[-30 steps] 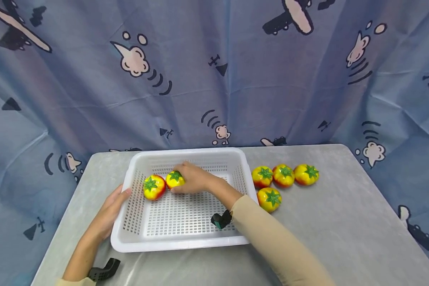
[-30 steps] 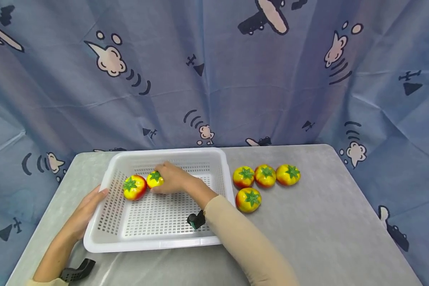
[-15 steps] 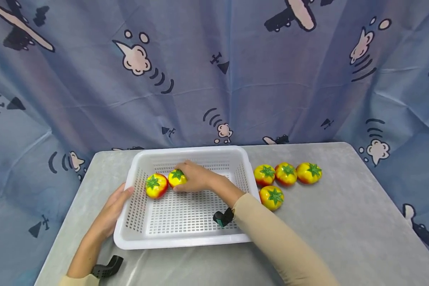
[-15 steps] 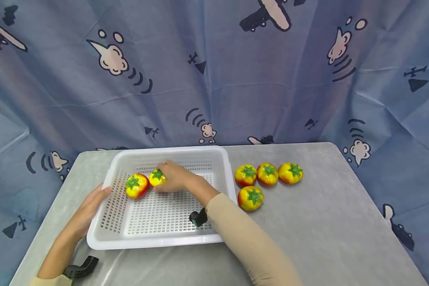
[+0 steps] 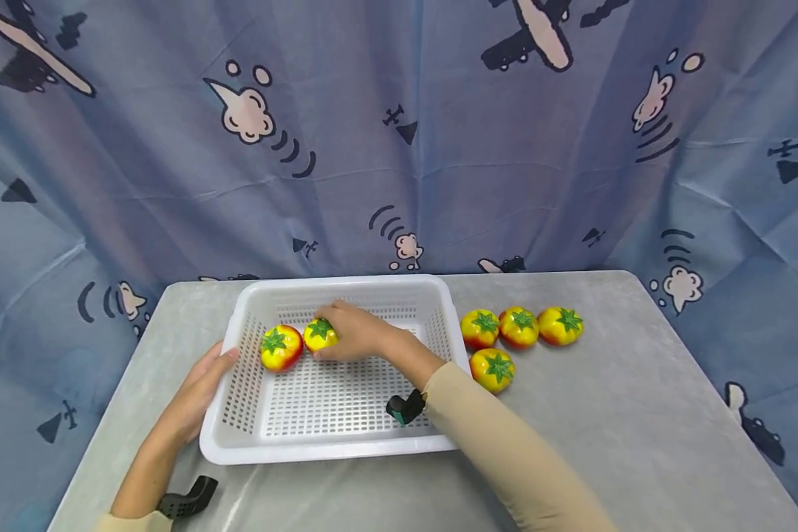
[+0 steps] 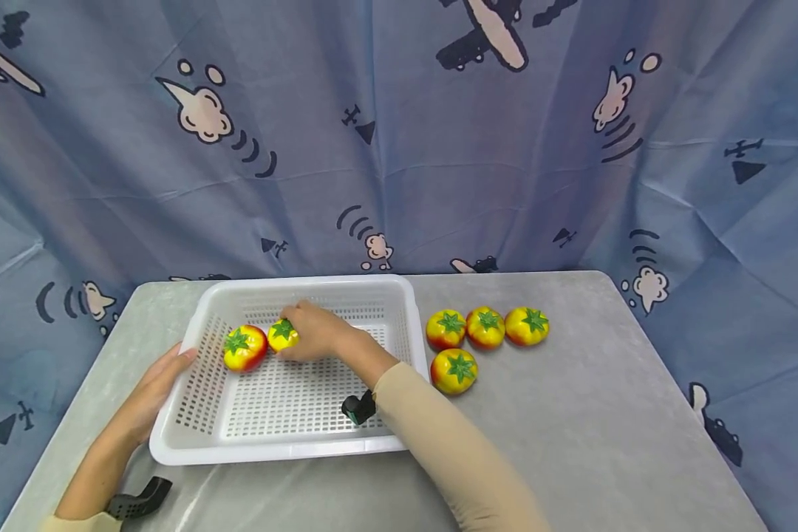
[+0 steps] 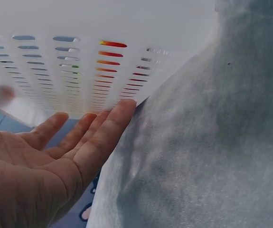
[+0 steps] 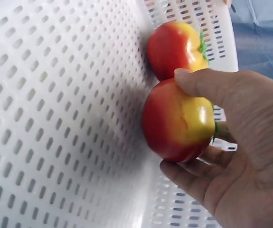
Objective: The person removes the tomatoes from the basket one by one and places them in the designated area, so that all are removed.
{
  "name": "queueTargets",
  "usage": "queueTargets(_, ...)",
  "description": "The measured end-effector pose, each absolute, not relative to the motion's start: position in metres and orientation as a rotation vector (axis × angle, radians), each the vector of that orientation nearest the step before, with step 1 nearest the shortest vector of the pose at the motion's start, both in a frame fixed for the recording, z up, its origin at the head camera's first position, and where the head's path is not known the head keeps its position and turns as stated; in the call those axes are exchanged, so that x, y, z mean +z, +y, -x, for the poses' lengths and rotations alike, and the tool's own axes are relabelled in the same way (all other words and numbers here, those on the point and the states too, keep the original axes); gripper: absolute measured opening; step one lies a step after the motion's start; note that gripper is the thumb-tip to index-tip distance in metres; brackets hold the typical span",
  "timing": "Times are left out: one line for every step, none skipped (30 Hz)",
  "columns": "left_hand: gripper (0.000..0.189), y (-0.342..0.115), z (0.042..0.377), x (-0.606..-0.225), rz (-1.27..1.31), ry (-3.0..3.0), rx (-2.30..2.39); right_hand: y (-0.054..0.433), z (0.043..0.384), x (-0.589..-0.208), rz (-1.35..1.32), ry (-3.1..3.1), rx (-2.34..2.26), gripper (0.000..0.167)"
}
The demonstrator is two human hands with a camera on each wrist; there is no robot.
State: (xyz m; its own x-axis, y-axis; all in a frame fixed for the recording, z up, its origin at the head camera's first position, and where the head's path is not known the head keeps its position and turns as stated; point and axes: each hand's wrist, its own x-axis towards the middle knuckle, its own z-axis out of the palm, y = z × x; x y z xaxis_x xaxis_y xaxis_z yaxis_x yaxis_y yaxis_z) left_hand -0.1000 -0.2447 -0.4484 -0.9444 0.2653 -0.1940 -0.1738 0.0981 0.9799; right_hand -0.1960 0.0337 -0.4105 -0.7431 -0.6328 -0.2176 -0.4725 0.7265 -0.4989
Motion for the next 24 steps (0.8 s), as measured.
queueTargets(0.069, -0.245, 0.1, -0.449, -0.093, 2.058, 1.913, 0.034, 0.195, -0.41, 0.856, 2.559, -0.585, 0.068)
queueTargets(0.069, -0.245, 0.1, -0.45, -0.091, 2.06, 1.915, 0.034, 0.195, -0.409, 0.861, 2.563, -0.577, 0.069)
queueTargets(0.069, -0.245, 0.1, -0.451, -0.089, 2.063, 1.914, 0.034, 0.194, -0.408, 0.866, 2.568, -0.569, 0.069)
queueTargets(0.069, -0.244, 0.1, -0.451, -0.086, 2.066, 1.911, 0.035, 0.193, -0.407, 0.873, 2.571, -0.561, 0.069)
queueTargets(0.069, -0.244, 0.1, -0.452, -0.081, 2.072, 1.906, 0.035, 0.192, -0.407, 0.879, 2.574, -0.553, 0.069)
queueTargets(0.068, -0.243, 0.1, -0.453, -0.075, 2.078, 1.902, 0.036, 0.192, -0.406, 0.883, 2.575, -0.547, 0.07)
queueTargets(0.068, -0.243, 0.101, -0.453, -0.073, 2.081, 1.899, 0.037, 0.19, -0.405, 0.88, 2.577, -0.541, 0.07)
queueTargets(0.068, -0.242, 0.101, -0.453, -0.074, 2.08, 1.897, 0.039, 0.189, -0.404, 0.875, 2.578, -0.536, 0.07)
queueTargets(0.069, -0.242, 0.101, -0.453, -0.078, 2.083, 1.889, 0.04, 0.188, -0.402, 0.872, 2.581, -0.53, 0.069)
queueTargets(0.069, -0.242, 0.101, -0.453, -0.08, 2.082, 1.888, 0.042, 0.186, -0.4, 0.87, 2.58, -0.529, 0.069)
queueTargets(0.069, -0.242, 0.102, -0.453, -0.079, 2.083, 1.89, 0.043, 0.185, -0.398, 0.867, 2.58, -0.529, 0.069)
queueTargets(0.069, -0.242, 0.102, -0.452, -0.076, 2.082, 1.891, 0.045, 0.183, -0.396, 0.865, 2.577, -0.53, 0.069)
queueTargets(0.069, -0.242, 0.101, -0.452, -0.075, 2.083, 1.89, 0.046, 0.182, -0.394, 0.869, 2.575, -0.529, 0.068)
queueTargets(0.069, -0.243, 0.101, -0.451, -0.073, 2.087, 1.89, 0.048, 0.181, -0.391, 0.875, 2.568, -0.531, 0.068)
queueTargets(0.069, -0.243, 0.101, -0.45, -0.07, 2.09, 1.89, 0.049, 0.18, -0.388, 0.88, 2.562, -0.534, 0.068)
queueTargets(0.069, -0.244, 0.101, -0.449, -0.067, 2.089, 1.893, 0.051, 0.179, -0.385, 0.88, 2.559, -0.534, 0.068)
queueTargets(0.069, -0.244, 0.101, -0.449, -0.066, 2.088, 1.894, 0.053, 0.178, -0.383, 0.878, 2.559, -0.532, 0.068)
queueTargets(0.069, -0.244, 0.101, -0.449, -0.067, 2.085, 1.896, 0.054, 0.176, -0.38, 0.875, 2.559, -0.534, 0.068)
queueTargets(0.069, -0.244, 0.101, -0.449, -0.068, 2.084, 1.897, 0.056, 0.175, -0.377, 0.87, 2.561, -0.539, 0.067)
queueTargets(0.069, -0.244, 0.101, -0.449, -0.072, 2.081, 1.899, 0.058, 0.174, -0.374, 0.863, 2.566, -0.544, 0.068)
queueTargets(0.069, -0.244, 0.101, -0.449, -0.073, 2.081, 1.897, 0.059, 0.173, -0.372, 0.86, 2.571, -0.547, 0.068)
queueTargets(0.069, -0.244, 0.101, -0.449, -0.075, 2.083, 1.896, 0.06, 0.172, -0.37, 0.862, 2.576, -0.549, 0.068)
queueTargets(0.069, -0.244, 0.101, -0.449, -0.075, 2.085, 1.895, 0.062, 0.17, -0.369, 0.867, 2.577, -0.558, 0.068)
queueTargets(0.069, -0.244, 0.101, -0.449, -0.074, 2.087, 1.893, 0.063, 0.169, -0.367, 0.874, 2.578, -0.566, 0.068)
